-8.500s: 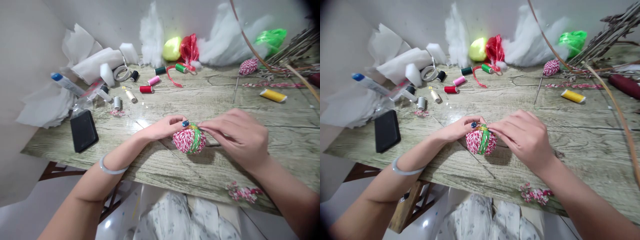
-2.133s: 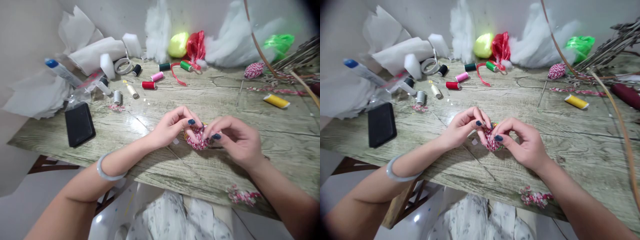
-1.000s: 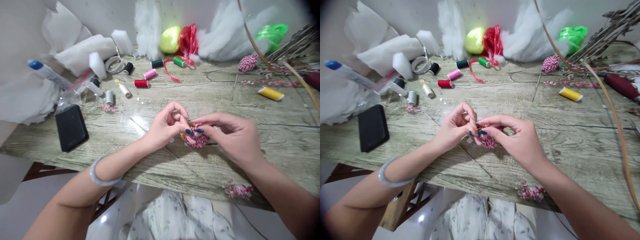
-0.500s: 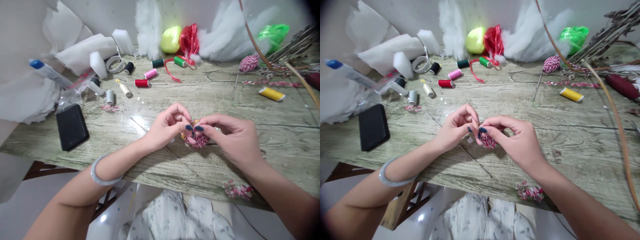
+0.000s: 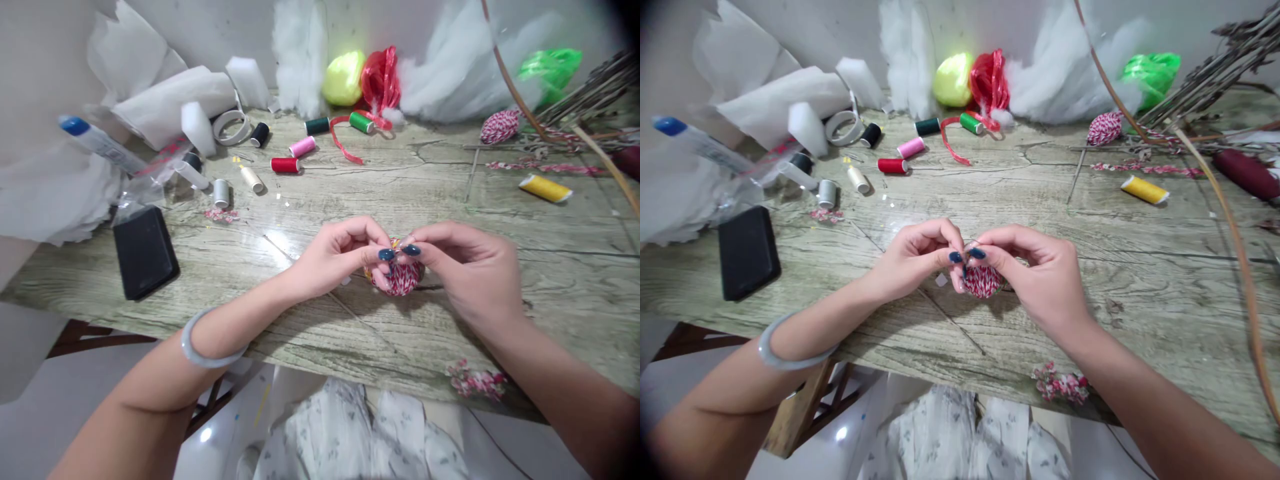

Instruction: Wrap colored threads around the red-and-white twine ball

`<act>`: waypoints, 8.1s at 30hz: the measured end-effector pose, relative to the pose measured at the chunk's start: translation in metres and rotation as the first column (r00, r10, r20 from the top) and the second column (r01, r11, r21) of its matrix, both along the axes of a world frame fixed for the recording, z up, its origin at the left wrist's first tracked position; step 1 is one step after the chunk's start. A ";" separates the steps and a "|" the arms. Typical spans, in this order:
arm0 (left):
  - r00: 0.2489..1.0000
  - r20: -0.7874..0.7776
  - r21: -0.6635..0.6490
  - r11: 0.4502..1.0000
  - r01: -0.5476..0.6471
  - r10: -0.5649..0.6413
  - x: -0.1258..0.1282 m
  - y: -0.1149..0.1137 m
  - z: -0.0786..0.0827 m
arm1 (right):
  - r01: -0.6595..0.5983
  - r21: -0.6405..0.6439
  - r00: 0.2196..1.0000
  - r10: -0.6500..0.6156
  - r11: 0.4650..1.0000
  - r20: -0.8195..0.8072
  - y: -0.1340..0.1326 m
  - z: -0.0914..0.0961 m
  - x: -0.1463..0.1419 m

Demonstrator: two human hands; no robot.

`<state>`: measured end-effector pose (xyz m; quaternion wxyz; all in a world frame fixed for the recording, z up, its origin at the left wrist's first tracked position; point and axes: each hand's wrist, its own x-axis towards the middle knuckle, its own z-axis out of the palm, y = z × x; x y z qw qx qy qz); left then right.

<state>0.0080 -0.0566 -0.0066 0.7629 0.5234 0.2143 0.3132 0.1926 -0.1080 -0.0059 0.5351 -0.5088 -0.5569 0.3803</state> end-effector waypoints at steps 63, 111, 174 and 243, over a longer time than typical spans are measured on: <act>0.984 0.180 0.057 0.998 -0.011 0.000 0.001 0.000 -0.013 | 0.004 0.047 1.000 -0.005 0.999 0.021 -0.006 -0.002 -0.004; 0.986 0.164 0.045 0.998 -0.032 0.024 0.001 -0.001 -0.012 | -0.035 0.007 0.999 0.035 0.999 -0.010 -0.008 -0.002 -0.002; 0.980 0.193 0.100 0.995 0.018 -0.037 0.002 -0.002 -0.007 | -0.179 -0.035 0.984 0.179 0.983 0.007 -0.002 0.005 0.003; 0.994 0.091 -0.037 0.997 0.066 -0.062 0.001 -0.005 -0.002 | -0.215 -0.036 0.971 0.210 0.976 -0.118 0.004 0.002 0.010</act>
